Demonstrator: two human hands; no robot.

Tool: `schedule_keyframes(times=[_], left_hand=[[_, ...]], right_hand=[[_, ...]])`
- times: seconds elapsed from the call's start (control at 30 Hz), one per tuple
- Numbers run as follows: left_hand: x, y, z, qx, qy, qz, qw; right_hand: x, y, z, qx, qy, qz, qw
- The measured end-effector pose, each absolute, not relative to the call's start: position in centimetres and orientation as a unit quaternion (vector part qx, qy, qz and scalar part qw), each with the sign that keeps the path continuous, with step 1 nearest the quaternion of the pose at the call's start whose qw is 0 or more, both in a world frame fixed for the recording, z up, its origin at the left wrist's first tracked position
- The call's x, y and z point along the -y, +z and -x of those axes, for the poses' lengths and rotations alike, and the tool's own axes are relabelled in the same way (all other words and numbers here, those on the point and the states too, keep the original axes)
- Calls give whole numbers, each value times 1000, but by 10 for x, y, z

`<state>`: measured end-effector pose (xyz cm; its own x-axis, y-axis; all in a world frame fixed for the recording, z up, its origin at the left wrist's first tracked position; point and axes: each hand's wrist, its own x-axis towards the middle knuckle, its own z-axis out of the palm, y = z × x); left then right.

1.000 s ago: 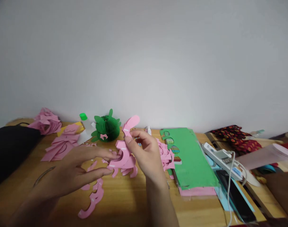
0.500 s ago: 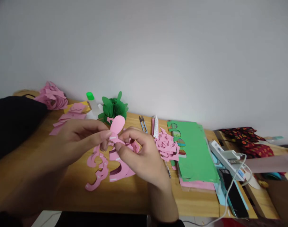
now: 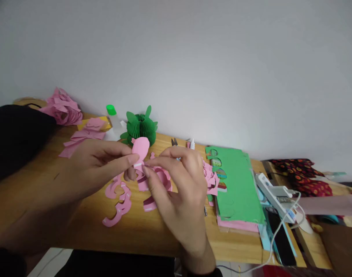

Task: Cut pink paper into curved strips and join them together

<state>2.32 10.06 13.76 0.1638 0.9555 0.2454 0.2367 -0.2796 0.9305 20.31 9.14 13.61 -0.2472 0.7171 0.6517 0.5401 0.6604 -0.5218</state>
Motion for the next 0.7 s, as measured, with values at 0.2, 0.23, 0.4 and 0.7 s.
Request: schedule_keyframes(times=[0.2, 0.23, 0.4, 0.7], left_hand=[[-94, 141, -25, -469, 458, -687, 313], [-93, 142, -25, -470, 462, -690, 299], [-91, 142, -26, -482, 462, -703, 246], [-86, 144, -28, -478, 481, -706, 203]], right_hand=[[-85, 138, -203, 814, -16, 383, 437], [-85, 137, -203, 816, -18, 382, 435], [-84, 137, -203, 816, -18, 382, 433], [-82, 136, -199, 809, -58, 378, 447]])
